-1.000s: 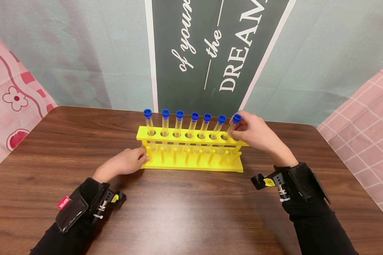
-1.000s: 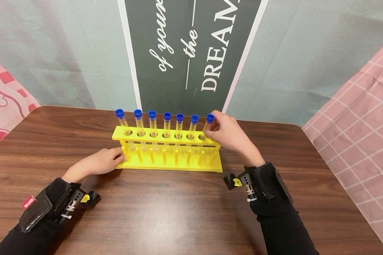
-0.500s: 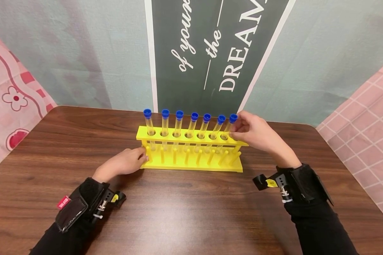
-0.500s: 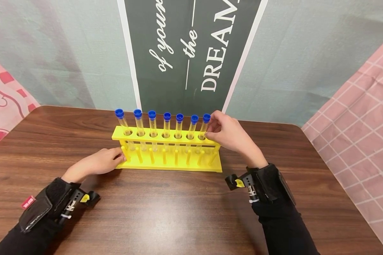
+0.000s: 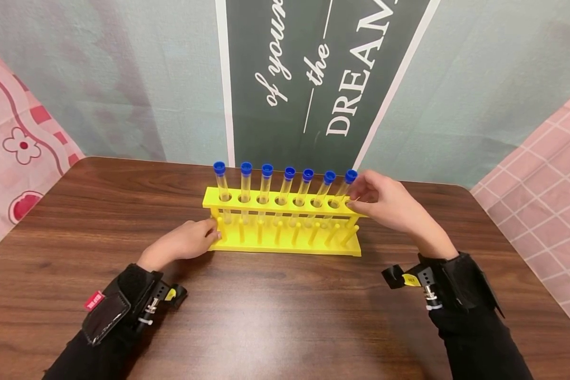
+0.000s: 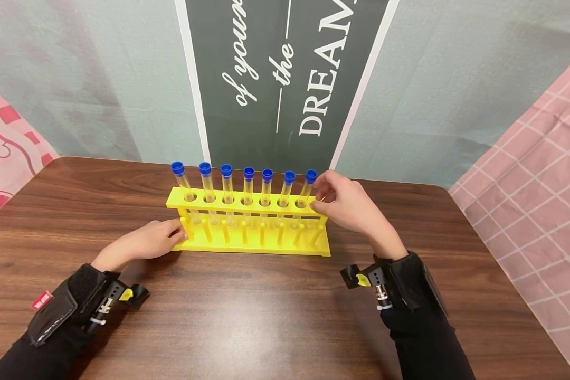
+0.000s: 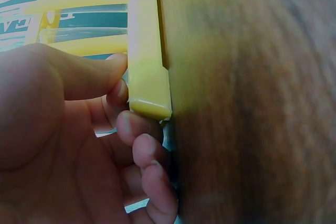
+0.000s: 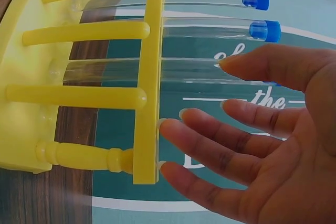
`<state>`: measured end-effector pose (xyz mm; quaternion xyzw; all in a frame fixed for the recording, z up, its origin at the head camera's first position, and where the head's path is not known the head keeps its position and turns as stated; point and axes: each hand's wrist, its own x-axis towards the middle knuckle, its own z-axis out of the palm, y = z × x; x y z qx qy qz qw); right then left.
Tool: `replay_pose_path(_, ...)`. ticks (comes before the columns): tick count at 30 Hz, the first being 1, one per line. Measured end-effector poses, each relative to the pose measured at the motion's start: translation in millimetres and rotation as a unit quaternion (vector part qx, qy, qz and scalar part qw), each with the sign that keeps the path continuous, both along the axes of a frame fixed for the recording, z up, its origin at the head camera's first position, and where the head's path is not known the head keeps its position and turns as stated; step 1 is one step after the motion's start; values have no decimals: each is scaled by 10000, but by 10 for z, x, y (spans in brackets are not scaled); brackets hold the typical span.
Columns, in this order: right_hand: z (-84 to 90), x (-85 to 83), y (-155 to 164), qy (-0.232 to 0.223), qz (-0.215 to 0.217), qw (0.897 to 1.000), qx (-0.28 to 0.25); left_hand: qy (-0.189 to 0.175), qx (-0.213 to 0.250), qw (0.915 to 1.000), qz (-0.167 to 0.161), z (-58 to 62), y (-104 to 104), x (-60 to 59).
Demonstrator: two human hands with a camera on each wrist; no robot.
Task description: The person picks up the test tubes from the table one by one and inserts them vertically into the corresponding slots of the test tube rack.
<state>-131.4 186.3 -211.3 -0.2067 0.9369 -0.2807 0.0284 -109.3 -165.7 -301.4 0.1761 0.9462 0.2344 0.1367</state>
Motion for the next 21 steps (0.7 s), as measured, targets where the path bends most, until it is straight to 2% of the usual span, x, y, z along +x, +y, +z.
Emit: replay_pose_path(21, -54, 172, 195, 348, -315, 9988, 110, -20, 6, 10000, 11, -1, -1, 2)
